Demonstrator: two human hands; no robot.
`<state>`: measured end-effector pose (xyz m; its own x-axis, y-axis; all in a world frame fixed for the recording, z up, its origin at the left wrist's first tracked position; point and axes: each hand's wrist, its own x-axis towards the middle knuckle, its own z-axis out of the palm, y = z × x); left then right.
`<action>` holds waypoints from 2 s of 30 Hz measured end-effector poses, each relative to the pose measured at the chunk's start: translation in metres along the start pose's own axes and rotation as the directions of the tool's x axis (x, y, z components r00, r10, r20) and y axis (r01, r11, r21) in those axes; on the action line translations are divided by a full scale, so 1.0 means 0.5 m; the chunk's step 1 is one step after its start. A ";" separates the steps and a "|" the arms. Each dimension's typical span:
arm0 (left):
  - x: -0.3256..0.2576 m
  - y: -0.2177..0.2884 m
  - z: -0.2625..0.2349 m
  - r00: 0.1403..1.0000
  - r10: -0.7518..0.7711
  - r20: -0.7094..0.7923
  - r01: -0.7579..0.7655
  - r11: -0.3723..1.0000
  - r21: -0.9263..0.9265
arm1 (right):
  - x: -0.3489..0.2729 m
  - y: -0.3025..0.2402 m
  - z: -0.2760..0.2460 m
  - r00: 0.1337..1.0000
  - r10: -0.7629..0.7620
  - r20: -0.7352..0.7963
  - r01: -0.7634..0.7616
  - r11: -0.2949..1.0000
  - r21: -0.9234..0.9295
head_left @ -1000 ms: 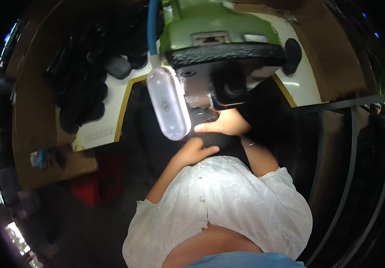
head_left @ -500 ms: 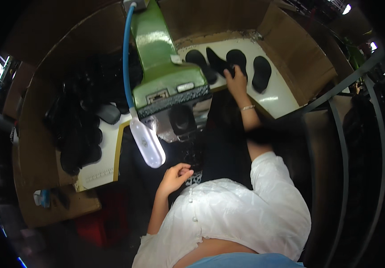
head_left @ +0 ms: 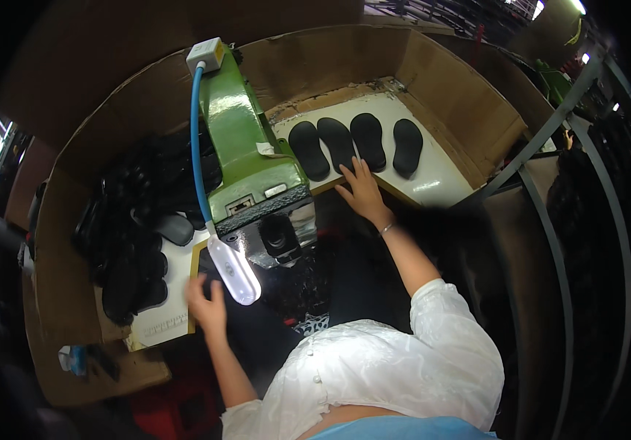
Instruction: The person picks up black slipper soles from a cardboard box and places them one by one into a green industrial machine. The person repeatedly feeds the soles into the machine's processing head, likely for grinding or finishing, and then removes them to place them back into the box.
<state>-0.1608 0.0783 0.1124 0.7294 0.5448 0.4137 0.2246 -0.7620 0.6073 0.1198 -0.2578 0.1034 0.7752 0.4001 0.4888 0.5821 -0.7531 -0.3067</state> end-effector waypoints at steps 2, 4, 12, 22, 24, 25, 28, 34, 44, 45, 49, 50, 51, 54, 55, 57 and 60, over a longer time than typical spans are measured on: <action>0.051 -0.060 -0.032 0.967 0.061 -0.248 0.055 0.898 0.437 | -0.034 -0.015 -0.014 0.999 0.000 0.034 -0.003 0.997 0.079; 0.093 -0.130 -0.063 0.946 -0.095 -0.310 0.274 0.744 0.609 | -0.065 -0.035 -0.023 0.995 0.009 0.102 -0.028 0.983 0.181; 0.133 -0.241 -0.114 0.950 -0.094 -0.298 0.221 0.877 0.427 | -0.167 -0.074 0.007 0.955 0.001 0.296 -0.113 0.926 0.361; 0.176 -0.233 -0.172 0.922 -0.269 -0.279 0.358 0.867 0.346 | -0.176 -0.098 -0.016 0.941 -0.025 0.337 -0.101 0.932 0.349; 0.178 -0.230 -0.193 0.895 -0.211 -0.392 0.389 0.800 0.457 | -0.172 -0.111 -0.022 0.936 -0.023 0.350 -0.106 0.933 0.343; 0.185 -0.243 -0.195 0.890 -0.213 -0.403 0.397 0.798 0.454 | -0.173 -0.111 -0.020 0.916 0.016 0.401 -0.147 0.943 0.298; 0.205 -0.319 -0.213 0.928 -0.270 -0.256 0.366 0.786 0.498 | -0.171 -0.131 -0.005 0.911 -0.057 0.408 -0.107 0.924 0.367; 0.217 -0.239 -0.232 0.973 -0.083 -0.215 0.166 0.901 0.401 | -0.183 -0.169 0.000 0.895 -0.143 0.423 -0.077 0.884 0.462; -0.137 0.232 0.035 0.935 -0.125 0.332 0.354 0.379 -0.855 | -0.276 -0.301 -0.034 0.641 -0.342 0.687 -0.573 0.381 0.725; -0.160 0.245 0.076 0.984 -0.138 0.113 0.163 0.437 -0.884 | -0.281 -0.304 -0.046 0.600 -0.329 0.729 -0.638 0.353 0.685; -0.165 0.271 0.119 0.959 0.260 -0.111 -0.263 0.674 -0.690 | -0.343 -0.264 -0.023 0.614 -0.212 0.760 -0.683 0.340 0.646; -0.153 0.290 0.111 0.967 0.249 -0.047 -0.220 0.732 -0.645 | -0.358 -0.256 -0.017 0.651 -0.195 0.734 -0.652 0.351 0.672; -0.140 0.308 0.096 0.968 0.230 0.097 -0.101 0.718 -0.689 | -0.349 -0.274 -0.028 0.706 -0.160 0.690 -0.608 0.364 0.706; -0.109 0.326 0.096 0.909 0.135 0.395 0.151 0.776 -0.613 | -0.356 -0.277 -0.020 0.693 -0.167 0.702 -0.648 0.283 0.707; -0.084 0.339 0.091 0.828 0.052 0.559 0.390 0.664 -0.638 | -0.342 -0.291 -0.028 0.732 -0.151 0.664 -0.627 0.230 0.744; -0.043 0.341 0.081 0.722 0.007 0.692 0.524 0.647 -0.554 | -0.311 -0.313 -0.057 0.726 -0.165 0.668 -0.646 0.169 0.744; -0.044 0.333 0.077 0.770 -0.005 0.638 0.497 0.631 -0.595 | -0.316 -0.315 -0.064 0.741 -0.164 0.651 -0.615 0.225 0.756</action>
<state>-0.1145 -0.0739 0.1784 0.9727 0.2004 -0.1171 0.1199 -0.0016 0.9928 -0.1021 -0.2194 0.1006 0.6389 0.7600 -0.1192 -0.1599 -0.0204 -0.9869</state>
